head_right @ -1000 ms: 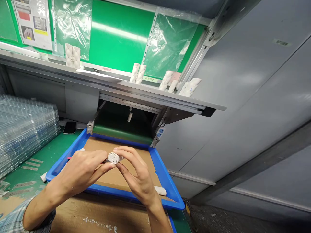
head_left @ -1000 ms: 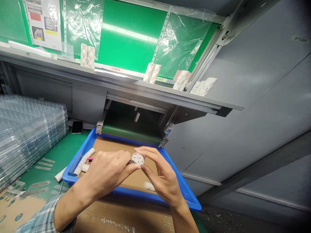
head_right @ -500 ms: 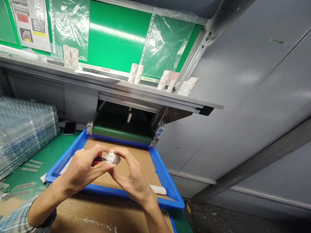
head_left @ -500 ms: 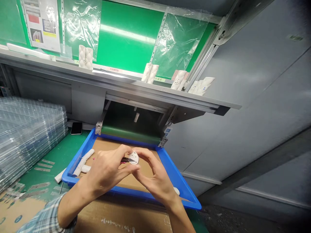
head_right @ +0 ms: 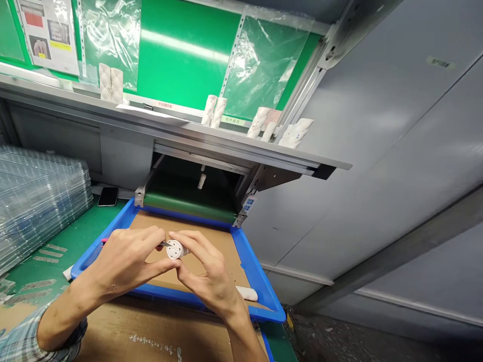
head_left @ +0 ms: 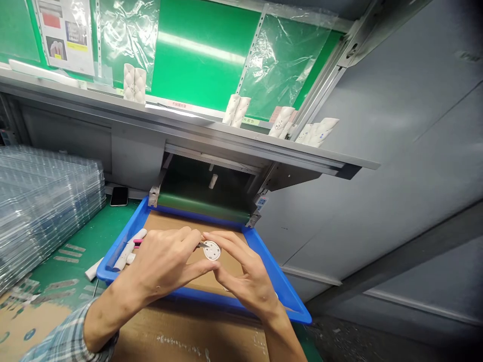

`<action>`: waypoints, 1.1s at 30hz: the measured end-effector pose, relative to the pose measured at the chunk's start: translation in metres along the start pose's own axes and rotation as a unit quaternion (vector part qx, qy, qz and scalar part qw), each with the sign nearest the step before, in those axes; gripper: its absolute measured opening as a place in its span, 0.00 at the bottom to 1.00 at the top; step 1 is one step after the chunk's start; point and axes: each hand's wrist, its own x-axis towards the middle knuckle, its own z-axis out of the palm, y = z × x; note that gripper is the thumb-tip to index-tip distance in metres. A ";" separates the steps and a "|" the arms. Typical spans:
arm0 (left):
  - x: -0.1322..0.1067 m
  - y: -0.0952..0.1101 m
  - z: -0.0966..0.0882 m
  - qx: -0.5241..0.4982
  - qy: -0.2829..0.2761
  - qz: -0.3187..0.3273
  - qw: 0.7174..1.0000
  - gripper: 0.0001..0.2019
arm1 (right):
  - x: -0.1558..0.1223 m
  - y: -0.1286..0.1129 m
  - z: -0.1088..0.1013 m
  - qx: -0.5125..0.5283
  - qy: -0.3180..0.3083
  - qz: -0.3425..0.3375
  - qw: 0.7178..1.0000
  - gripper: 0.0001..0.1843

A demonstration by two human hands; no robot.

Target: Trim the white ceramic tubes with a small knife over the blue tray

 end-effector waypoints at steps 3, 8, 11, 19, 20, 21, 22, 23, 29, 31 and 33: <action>-0.001 0.001 0.001 0.001 -0.009 0.003 1.000 0.21 | 0.000 -0.001 0.000 -0.005 0.000 -0.001 1.000 0.27; -0.001 0.001 -0.001 0.008 -0.017 0.007 1.000 0.22 | 0.000 -0.001 -0.001 0.001 0.010 -0.009 1.000 0.26; -0.002 0.002 -0.001 0.008 -0.024 0.008 1.000 0.23 | 0.000 -0.001 0.000 -0.005 0.016 -0.010 1.000 0.25; -0.001 0.004 -0.003 -0.034 -0.022 -0.004 0.999 0.22 | 0.000 0.000 0.000 -0.008 0.026 -0.029 0.999 0.25; -0.001 0.004 -0.003 -0.036 -0.018 -0.010 0.999 0.22 | 0.000 -0.001 0.000 -0.009 0.028 -0.031 0.999 0.25; 0.000 0.004 -0.003 -0.036 -0.018 -0.014 0.999 0.22 | 0.000 -0.001 0.000 -0.010 0.031 -0.032 0.999 0.25; 0.000 0.004 -0.003 -0.037 -0.022 -0.016 0.999 0.22 | 0.000 -0.001 0.000 -0.012 0.034 -0.034 0.999 0.25; 0.000 0.004 -0.003 -0.042 -0.028 -0.014 0.999 0.21 | 0.000 -0.001 0.000 -0.012 0.037 -0.037 0.999 0.25; 0.002 0.001 -0.009 -0.198 -0.054 -0.028 0.978 0.14 | 0.003 0.002 0.000 -0.006 0.050 -0.032 0.998 0.21; 0.002 -0.001 -0.010 -0.234 -0.036 -0.066 0.969 0.08 | 0.002 0.004 0.002 0.002 0.049 -0.022 0.999 0.23; 0.002 -0.002 -0.009 -0.256 -0.030 -0.075 0.963 0.11 | 0.000 0.006 0.005 0.027 0.046 -0.009 0.999 0.28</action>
